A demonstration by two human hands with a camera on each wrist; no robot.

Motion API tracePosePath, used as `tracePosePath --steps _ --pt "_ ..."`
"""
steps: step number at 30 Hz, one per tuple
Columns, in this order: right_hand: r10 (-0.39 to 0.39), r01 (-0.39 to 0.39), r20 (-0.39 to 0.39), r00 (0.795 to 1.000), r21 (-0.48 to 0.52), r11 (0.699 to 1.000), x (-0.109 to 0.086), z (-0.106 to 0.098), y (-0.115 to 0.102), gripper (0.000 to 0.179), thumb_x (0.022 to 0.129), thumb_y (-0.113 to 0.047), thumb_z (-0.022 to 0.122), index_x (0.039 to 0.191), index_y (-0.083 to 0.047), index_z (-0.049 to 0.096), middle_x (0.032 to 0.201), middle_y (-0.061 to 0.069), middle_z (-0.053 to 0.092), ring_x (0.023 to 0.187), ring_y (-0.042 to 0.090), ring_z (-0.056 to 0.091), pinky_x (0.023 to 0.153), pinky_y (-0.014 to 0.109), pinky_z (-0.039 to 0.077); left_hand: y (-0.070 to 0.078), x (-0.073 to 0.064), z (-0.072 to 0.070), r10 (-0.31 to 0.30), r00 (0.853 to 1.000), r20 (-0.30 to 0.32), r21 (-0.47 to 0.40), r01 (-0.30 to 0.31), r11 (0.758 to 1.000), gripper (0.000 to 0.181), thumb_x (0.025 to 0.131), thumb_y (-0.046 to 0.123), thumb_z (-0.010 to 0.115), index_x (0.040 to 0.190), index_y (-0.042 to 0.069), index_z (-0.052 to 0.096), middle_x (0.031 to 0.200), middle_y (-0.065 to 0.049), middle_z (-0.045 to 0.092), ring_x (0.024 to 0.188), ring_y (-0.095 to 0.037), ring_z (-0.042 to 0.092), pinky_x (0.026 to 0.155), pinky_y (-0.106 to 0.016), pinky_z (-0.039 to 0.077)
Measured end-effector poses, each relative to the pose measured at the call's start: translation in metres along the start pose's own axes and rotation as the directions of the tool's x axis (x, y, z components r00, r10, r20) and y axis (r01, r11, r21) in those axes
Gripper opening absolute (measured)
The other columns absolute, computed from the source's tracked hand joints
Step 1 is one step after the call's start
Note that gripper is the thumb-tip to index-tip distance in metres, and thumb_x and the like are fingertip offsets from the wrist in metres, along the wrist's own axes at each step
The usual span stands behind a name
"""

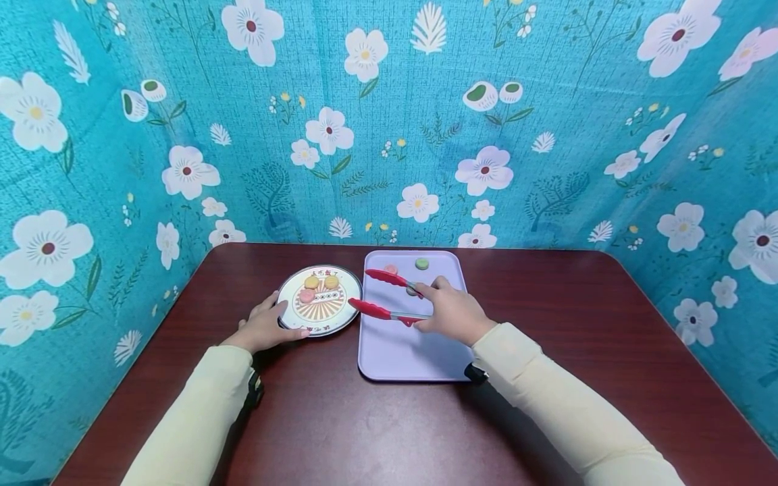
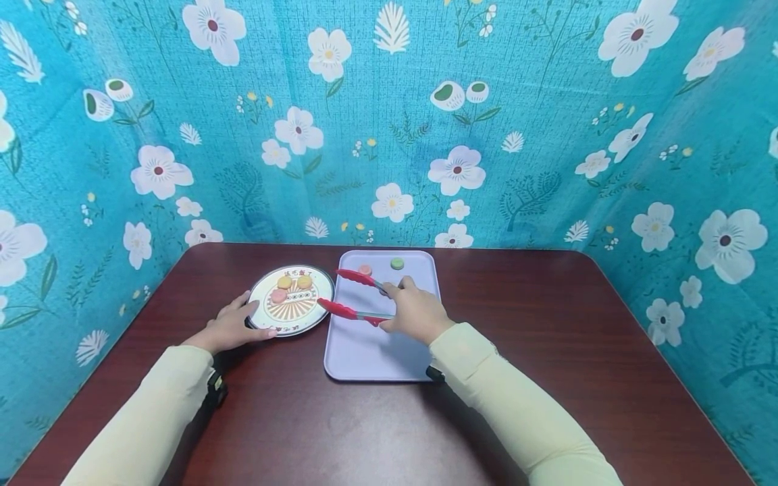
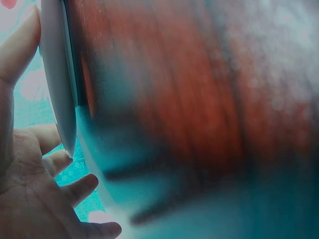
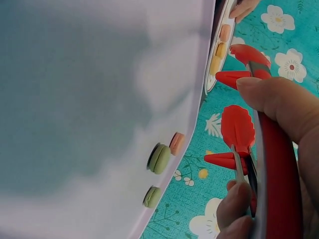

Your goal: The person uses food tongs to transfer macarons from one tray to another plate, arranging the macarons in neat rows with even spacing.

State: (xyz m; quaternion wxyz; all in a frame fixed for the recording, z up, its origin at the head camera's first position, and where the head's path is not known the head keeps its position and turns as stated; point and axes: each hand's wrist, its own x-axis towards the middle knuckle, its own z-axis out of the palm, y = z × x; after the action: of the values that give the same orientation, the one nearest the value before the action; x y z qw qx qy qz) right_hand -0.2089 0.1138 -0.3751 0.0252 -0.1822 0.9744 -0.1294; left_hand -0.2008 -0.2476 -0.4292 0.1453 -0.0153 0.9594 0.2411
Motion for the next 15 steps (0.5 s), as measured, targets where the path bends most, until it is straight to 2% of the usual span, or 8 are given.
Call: tracePosePath --steps 15 --pt "0.036 -0.036 0.025 0.999 -0.011 0.999 -0.0010 -0.0006 0.0102 0.080 0.069 -0.038 0.085 0.139 -0.015 0.054 0.103 0.011 0.055 0.062 0.015 0.051 0.051 0.027 0.048 0.0028 -0.0029 -0.0023 -0.001 1.000 0.001 0.010 0.001 1.000 0.108 0.075 0.061 0.072 0.151 0.001 0.024 0.157 -0.025 0.008 0.138 -0.050 0.013 0.103 -0.076 0.012"
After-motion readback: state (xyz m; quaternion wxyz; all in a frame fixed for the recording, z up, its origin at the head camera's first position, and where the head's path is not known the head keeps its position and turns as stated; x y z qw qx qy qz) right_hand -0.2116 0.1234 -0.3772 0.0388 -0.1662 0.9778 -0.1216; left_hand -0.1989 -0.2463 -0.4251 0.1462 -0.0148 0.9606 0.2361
